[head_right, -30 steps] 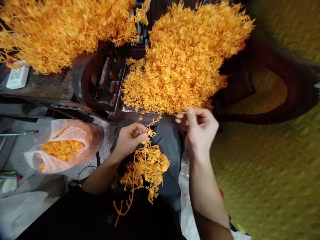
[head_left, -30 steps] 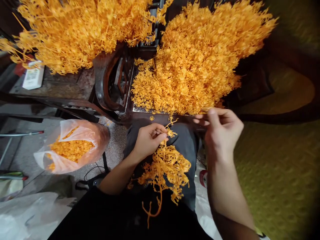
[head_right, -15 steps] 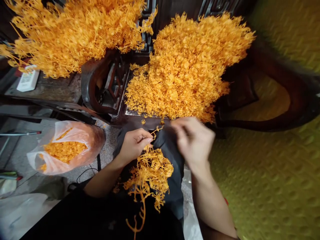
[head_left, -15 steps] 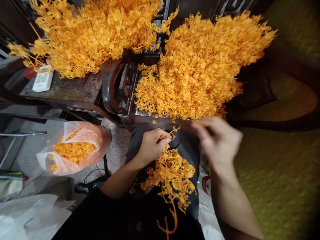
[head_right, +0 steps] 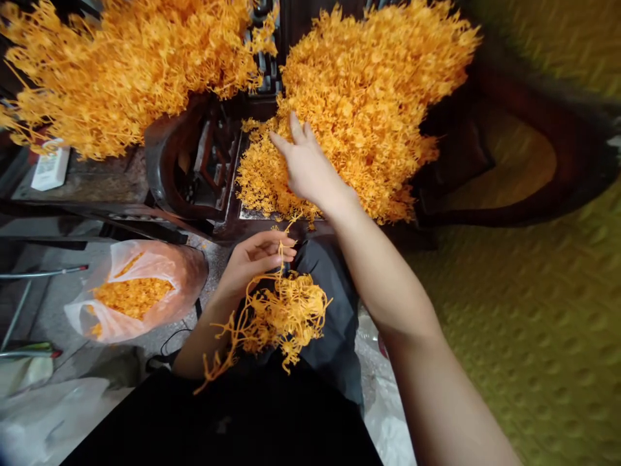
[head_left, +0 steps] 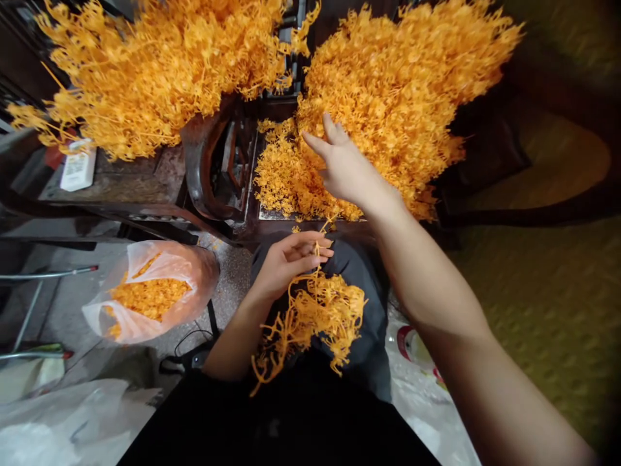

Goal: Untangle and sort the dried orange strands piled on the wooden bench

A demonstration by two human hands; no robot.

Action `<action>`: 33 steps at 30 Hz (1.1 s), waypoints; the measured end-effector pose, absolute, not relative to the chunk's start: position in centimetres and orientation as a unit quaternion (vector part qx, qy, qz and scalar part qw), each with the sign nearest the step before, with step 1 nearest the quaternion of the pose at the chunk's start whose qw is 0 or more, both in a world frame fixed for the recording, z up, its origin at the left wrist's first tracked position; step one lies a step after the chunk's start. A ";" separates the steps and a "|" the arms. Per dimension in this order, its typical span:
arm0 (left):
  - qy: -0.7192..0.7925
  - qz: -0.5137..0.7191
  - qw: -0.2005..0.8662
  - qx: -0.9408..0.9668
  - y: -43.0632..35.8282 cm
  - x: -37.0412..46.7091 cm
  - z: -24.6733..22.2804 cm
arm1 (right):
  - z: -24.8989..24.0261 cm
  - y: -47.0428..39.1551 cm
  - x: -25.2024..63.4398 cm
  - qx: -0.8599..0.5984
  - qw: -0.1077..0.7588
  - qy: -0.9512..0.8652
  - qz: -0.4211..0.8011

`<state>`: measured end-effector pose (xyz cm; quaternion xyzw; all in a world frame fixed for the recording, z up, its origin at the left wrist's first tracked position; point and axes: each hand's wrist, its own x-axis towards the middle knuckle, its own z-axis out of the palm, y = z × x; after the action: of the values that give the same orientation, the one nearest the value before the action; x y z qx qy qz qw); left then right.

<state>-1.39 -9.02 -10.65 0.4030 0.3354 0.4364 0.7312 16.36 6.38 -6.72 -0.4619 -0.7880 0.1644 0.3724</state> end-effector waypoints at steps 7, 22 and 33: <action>0.306 0.430 0.740 0.416 -9.1 -2.1 -11.0 | -7.5 -8.2 18.6 -0.551 0.371 -0.564 0.491; 0.293 0.473 0.663 0.501 -9.6 -1.2 -11.9 | -10.3 -10.8 15.9 -0.426 0.455 -0.270 0.734; 0.300 0.486 0.669 0.475 -9.2 -1.0 -11.9 | -9.7 -11.9 16.8 -0.427 0.491 -0.502 0.569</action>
<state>-0.99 -9.22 -11.85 0.4747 0.3000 0.4865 0.6693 16.82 -11.95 -9.69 -0.4273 -0.5025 0.5688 0.4913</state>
